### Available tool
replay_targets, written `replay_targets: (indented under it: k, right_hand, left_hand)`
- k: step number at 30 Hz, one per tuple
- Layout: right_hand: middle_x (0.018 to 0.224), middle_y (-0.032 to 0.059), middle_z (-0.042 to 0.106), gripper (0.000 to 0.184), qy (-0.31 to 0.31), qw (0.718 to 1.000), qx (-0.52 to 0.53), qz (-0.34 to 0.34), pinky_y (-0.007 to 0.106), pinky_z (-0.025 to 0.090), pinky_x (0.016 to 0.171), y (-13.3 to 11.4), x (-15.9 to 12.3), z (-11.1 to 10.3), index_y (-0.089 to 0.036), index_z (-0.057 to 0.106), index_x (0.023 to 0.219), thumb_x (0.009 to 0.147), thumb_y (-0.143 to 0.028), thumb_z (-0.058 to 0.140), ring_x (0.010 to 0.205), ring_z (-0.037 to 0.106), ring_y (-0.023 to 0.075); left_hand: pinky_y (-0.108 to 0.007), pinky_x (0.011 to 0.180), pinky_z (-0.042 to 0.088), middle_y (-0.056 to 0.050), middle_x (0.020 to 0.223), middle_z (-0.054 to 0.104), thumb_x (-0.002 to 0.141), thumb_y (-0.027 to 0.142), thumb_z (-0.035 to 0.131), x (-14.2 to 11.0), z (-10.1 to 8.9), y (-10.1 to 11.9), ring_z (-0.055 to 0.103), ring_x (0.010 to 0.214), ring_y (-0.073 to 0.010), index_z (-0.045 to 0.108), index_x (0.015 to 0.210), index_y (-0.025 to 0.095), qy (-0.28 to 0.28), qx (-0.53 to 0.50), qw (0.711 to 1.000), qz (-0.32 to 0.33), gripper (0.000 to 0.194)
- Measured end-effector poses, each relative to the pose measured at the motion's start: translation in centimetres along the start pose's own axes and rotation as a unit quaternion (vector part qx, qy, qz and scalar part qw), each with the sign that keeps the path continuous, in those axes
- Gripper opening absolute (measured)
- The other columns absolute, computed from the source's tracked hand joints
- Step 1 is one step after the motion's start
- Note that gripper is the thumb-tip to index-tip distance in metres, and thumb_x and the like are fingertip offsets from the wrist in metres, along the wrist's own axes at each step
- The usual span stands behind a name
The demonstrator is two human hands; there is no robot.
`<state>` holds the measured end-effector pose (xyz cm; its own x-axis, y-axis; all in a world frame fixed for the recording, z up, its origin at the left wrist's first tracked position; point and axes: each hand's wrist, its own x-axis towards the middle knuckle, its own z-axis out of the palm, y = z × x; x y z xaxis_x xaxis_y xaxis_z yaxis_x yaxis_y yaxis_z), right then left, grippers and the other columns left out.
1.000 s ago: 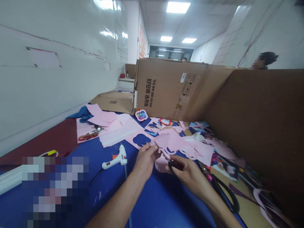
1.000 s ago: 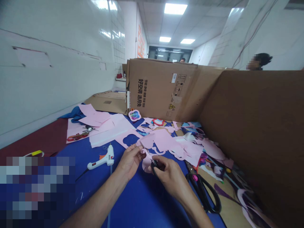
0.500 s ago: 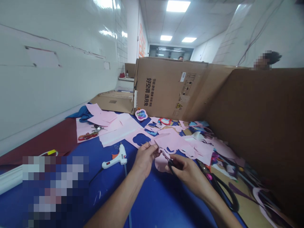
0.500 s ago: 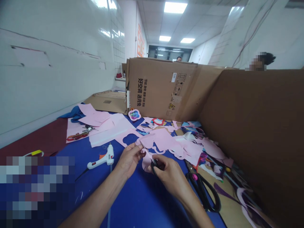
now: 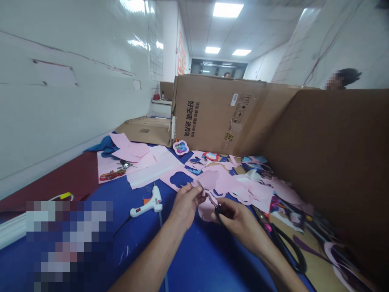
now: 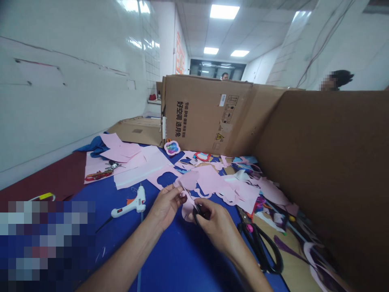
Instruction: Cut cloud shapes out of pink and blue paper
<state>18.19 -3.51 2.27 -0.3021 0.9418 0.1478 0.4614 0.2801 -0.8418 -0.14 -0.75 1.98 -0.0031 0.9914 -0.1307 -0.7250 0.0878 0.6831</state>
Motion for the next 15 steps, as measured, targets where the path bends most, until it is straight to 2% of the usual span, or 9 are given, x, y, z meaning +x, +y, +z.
replay_targets:
  k: [9, 15]
  right_hand:
    - [0.093, 0.0025, 0.073, 0.025, -0.014, 0.999, 0.036, -0.001, 0.029, 0.048, 0.075, -1.04, -0.17, 0.03, -0.020, 0.078, 0.109, 0.089, -0.033, 0.068, 0.085, 0.062, 0.0219]
    - [0.091, 0.0017, 0.070, 0.020, -0.018, 0.999, 0.047, 0.005, 0.028, 0.046, 0.073, -0.81, -0.18, 0.09, -0.020, 0.076, 0.103, 0.091, -0.034, 0.068, 0.083, 0.060, 0.0207]
  left_hand:
    - [-0.027, 0.072, 0.056, -0.005, 0.081, 0.077, 0.052, 0.030, 0.102, 0.14, -0.14, -0.13, 0.067, 0.072, -0.0138, 0.080, 0.085, 0.013, 0.008, -0.014, 1.000, -0.003, 0.043]
    - [-0.026, 0.070, 0.055, -0.003, 0.075, 0.074, 0.050, 0.030, 0.104, 0.00, 0.09, 0.02, 0.064, 0.066, -0.0112, 0.080, 0.082, 0.013, -0.002, -0.025, 1.000, 0.001, 0.044]
